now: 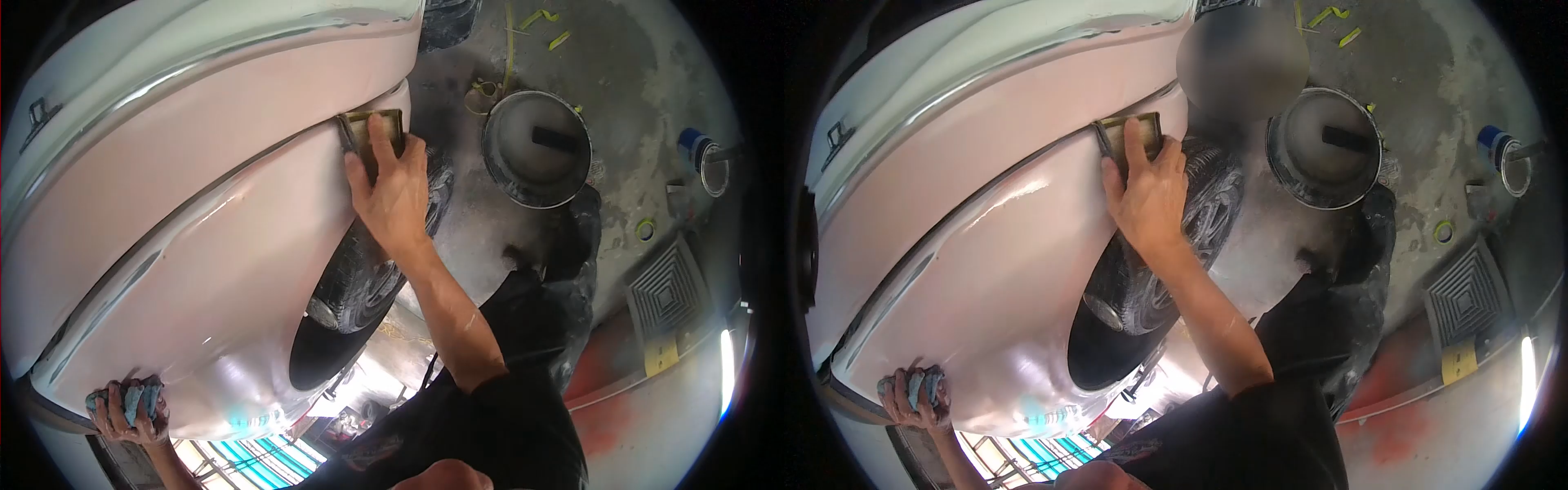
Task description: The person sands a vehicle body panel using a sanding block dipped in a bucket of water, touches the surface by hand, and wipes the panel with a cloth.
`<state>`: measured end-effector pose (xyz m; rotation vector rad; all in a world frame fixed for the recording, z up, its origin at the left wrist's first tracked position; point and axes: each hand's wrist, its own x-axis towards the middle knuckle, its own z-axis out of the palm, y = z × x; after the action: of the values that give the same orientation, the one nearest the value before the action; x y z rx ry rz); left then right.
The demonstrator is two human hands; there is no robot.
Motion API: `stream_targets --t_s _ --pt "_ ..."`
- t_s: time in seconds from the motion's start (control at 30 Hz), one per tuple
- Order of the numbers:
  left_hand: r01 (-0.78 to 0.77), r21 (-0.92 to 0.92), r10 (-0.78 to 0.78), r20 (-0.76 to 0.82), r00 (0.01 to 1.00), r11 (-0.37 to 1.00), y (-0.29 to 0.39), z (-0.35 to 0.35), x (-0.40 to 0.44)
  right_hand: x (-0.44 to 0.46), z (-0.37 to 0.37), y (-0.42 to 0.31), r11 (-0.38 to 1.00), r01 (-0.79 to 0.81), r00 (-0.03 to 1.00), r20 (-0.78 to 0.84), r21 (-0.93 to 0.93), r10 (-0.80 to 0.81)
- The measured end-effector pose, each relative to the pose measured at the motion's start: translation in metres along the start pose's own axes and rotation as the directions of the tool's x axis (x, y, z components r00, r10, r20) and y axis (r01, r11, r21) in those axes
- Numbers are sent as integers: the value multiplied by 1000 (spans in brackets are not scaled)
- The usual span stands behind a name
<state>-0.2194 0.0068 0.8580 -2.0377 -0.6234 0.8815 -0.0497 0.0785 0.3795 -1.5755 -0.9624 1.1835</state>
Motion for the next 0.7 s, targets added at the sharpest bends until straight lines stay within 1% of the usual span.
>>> stream_targets --t_s 0.03,0.07,0.17,0.2,0.3,0.33,0.37,0.43,0.53,0.63,0.67,0.7 --pt "-3 -2 3 3 1000 1000 0 1 -1 -5 0 -2 999 31 999 -17 10 -31" --pt "0 1 0 6 1000 1000 1 0 -1 -13 -2 -8 991 135 991 -24 1 -135" --pt "-8 -4 8 4 1000 1000 -1 1 1 -14 0 -4 993 71 997 6 97 -72" --pt "-13 -4 13 5 1000 1000 -1 -1 1 -5 4 5 998 52 998 -32 22 -51" --pt "-19 4 19 -6 1000 1000 0 -2 1 -1 2 5 1000 6 999 -48 -16 -7" --pt "-21 2 21 -7 1000 1000 1 0 2 -7 1 2 991 71 997 -28 117 -68" --pt "-19 -1 19 -8 1000 1000 2 1 2 -16 1 -6 982 162 986 -53 98 -157" --pt "-33 -8 33 0 999 999 2 -1 5 -13 2 2 985 79 997 4 151 -81" --pt "-34 -4 34 -6 999 999 5 -2 5 8 0 16 997 23 1000 -4 -78 -23" --pt "-38 -12 38 -17 999 999 7 4 8 -14 -6 0 993 109 994 10 42 -110" --pt "-46 -12 46 -17 999 999 6 3 9 -19 -5 -2 989 106 994 11 107 -108" --pt "-47 -17 47 -15 999 999 4 3 10 -16 -3 1 995 81 997 -3 65 -81"
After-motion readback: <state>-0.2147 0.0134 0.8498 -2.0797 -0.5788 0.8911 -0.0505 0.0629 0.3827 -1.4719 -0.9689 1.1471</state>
